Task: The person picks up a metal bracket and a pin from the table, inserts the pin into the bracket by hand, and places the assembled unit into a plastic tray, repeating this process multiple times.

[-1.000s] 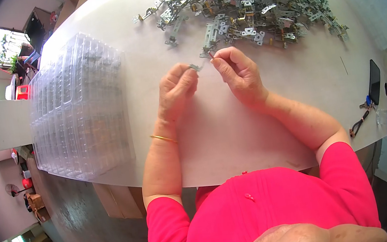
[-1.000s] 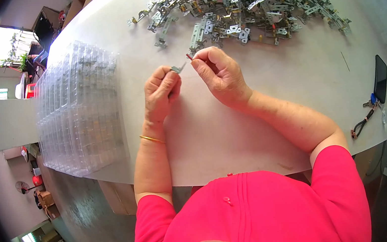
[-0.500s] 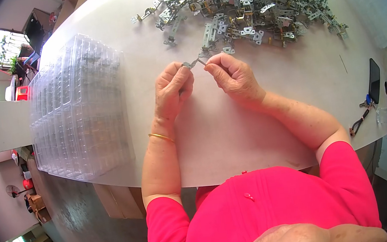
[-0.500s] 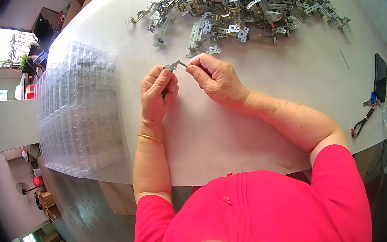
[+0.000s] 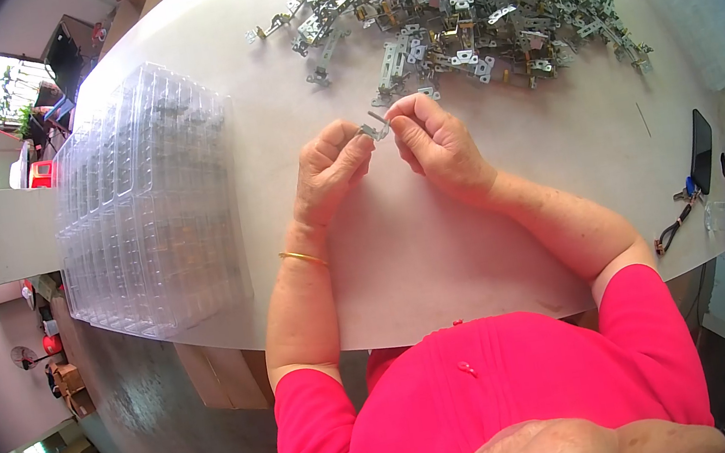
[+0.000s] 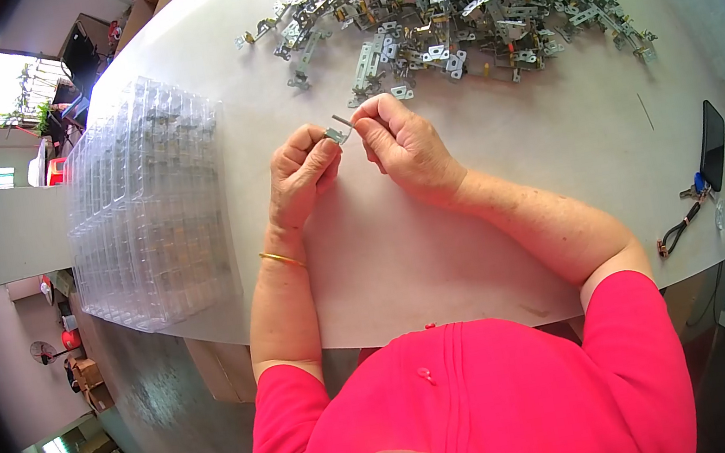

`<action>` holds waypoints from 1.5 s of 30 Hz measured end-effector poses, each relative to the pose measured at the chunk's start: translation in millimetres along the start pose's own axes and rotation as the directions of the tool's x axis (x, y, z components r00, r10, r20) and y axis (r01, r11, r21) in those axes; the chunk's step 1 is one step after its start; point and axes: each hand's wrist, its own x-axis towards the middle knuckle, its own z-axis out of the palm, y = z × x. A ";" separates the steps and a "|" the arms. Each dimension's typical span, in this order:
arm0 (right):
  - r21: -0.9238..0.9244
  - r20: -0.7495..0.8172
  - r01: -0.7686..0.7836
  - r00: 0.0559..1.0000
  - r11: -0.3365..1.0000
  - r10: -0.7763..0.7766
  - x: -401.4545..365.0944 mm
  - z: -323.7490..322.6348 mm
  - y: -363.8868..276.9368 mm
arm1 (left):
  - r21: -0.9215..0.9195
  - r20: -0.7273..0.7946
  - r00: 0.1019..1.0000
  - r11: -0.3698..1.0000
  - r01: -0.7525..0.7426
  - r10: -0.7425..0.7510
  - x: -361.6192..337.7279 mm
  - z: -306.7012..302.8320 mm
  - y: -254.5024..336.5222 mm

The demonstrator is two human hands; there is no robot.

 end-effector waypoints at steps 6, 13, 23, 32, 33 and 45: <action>0.012 0.101 -0.087 0.991 0.996 0.085 -0.2 -5.3 -7.4 | 0.111 0.030 0.999 0.994 -0.020 0.017 -1.7 2.8 2.2; -0.009 0.093 0.065 0.994 0.998 -0.064 4.0 -8.2 4.1 | 0.098 0.097 0.995 0.995 0.012 -0.022 -6.2 3.5 8.2; 0.068 0.015 0.256 0.966 0.964 -0.258 7.7 -5.5 14.3 | 0.297 -0.141 0.971 0.944 -0.146 0.195 -0.5 3.2 -12.7; -0.204 0.075 0.426 0.905 0.881 -0.420 7.8 -8.9 17.0 | 0.514 -0.157 0.903 0.814 -0.271 0.400 3.4 13.4 -11.0; -0.307 0.107 0.519 0.852 0.798 -0.513 8.6 -8.8 18.2 | 0.546 -0.137 0.896 0.787 -0.288 0.423 3.2 13.0 -10.2; -0.025 -0.061 0.303 0.951 0.953 -0.304 12.3 -10.9 13.0 | 0.361 -0.006 0.960 0.896 -0.260 0.281 0.0 -1.4 -0.3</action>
